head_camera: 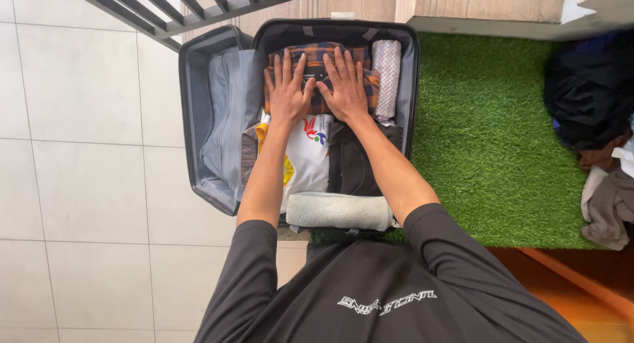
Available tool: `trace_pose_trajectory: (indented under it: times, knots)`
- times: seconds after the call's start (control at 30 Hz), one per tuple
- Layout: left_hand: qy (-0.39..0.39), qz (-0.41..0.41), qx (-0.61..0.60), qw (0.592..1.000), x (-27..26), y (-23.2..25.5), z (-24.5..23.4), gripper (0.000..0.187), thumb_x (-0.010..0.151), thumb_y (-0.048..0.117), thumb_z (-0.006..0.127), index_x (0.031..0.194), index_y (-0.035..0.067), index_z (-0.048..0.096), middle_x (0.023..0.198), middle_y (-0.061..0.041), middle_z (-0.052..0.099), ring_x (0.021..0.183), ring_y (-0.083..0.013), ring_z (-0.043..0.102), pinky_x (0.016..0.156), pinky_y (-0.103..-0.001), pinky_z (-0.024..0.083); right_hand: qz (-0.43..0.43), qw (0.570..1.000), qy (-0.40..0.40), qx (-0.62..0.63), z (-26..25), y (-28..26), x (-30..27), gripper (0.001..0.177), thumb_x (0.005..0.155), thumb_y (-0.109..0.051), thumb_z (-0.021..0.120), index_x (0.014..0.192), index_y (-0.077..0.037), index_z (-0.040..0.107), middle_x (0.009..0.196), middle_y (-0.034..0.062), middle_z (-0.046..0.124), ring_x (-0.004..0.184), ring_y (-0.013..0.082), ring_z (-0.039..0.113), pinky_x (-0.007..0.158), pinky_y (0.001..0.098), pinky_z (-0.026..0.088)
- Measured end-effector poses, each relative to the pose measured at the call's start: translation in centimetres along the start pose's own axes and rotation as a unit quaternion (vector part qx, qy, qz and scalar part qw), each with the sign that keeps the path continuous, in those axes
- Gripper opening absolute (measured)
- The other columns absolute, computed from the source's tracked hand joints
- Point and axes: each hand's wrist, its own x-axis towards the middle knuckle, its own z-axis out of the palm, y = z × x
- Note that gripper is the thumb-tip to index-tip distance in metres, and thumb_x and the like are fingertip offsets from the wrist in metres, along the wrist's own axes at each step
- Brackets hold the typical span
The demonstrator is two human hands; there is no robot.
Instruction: The person folds an orange plaid shirt and a red jersey, then places them into an open suitcase.
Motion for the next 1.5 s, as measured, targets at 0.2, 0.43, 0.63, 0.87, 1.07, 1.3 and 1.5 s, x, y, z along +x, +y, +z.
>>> trace_pose_trajectory:
  times: [0.2,0.43,0.63,0.87,1.07,1.3,1.5]
  knots:
    - [0.009,0.004,0.02,1.0,0.2,-0.1,0.6,0.067,0.102,0.052,0.053,0.162,0.024,0.039,0.171,-0.015,0.019,0.158,-0.04,0.014,0.124,-0.068,0.007,-0.01,0.999,-0.028,0.044,1.4,2.0,0.7,0.074,0.107,-0.055,0.053,0.167,-0.023,0.025,0.175,0.0099,0.009,0.162,0.0327,0.006,0.129,0.0559,0.003]
    - [0.003,0.001,0.006,1.0,0.7,-0.7,1.2,0.07,0.1,0.052,0.055,0.162,0.024,0.037,0.171,-0.014,0.02,0.158,-0.0399,0.015,0.124,-0.068,0.006,-0.04,0.992,-0.036,0.113,1.3,3.0,1.1,0.08,0.1,-0.052,0.063,0.165,-0.022,0.027,0.174,0.0125,0.01,0.161,0.0352,0.005,0.128,0.0575,0.001]
    - [0.035,0.025,-0.04,0.998,0.4,-0.9,0.7,0.078,0.099,0.053,0.061,0.164,0.02,0.034,0.172,-0.019,0.017,0.159,-0.0434,0.012,0.124,-0.068,0.008,-0.019,0.992,0.052,0.114,-0.7,3.0,-0.5,0.078,0.105,-0.047,0.058,0.167,-0.014,0.025,0.174,0.0155,0.018,0.163,0.0337,0.012,0.131,0.0545,0.004]
    - [0.026,0.017,-0.027,0.999,0.4,-0.1,-0.5,0.084,0.093,0.054,0.068,0.162,0.018,0.037,0.17,-0.025,0.015,0.157,-0.0484,0.011,0.126,-0.064,0.012,0.066,0.997,0.015,-0.038,-0.5,2.8,-1.1,0.077,0.105,-0.051,0.048,0.164,-0.005,0.026,0.17,0.0195,0.022,0.159,0.0349,0.016,0.128,0.0553,0.006]
    - [0.031,0.006,0.032,0.999,1.0,0.0,0.0,0.084,0.093,0.053,0.064,0.163,0.017,0.037,0.17,-0.023,0.015,0.158,-0.0435,0.012,0.127,-0.062,0.01,0.073,0.994,-0.008,-0.081,0.2,2.7,-0.5,0.078,0.107,-0.054,0.044,0.164,-0.006,0.022,0.17,0.0191,0.019,0.159,0.0348,0.012,0.128,0.0553,0.004]
    - [0.025,0.003,0.036,0.999,0.6,0.2,0.2,0.083,0.096,0.052,0.063,0.165,0.017,0.034,0.172,-0.021,0.013,0.16,-0.0401,0.008,0.128,-0.06,0.007,0.064,0.995,-0.019,-0.074,0.8,3.7,-0.6,0.08,0.109,-0.055,0.042,0.166,-0.005,0.018,0.172,0.0195,0.013,0.16,0.034,0.007,0.128,0.0561,0.001]
    - [0.018,-0.011,0.05,0.999,0.4,0.4,0.9,0.081,0.096,0.054,0.061,0.164,0.018,0.034,0.171,-0.022,0.016,0.159,-0.0412,0.011,0.127,-0.061,0.008,0.063,0.996,-0.048,-0.038,0.2,4.5,-0.5,0.082,0.106,-0.055,0.045,0.165,-0.005,0.017,0.171,0.0209,0.012,0.159,0.0356,0.007,0.126,0.0572,0.002]
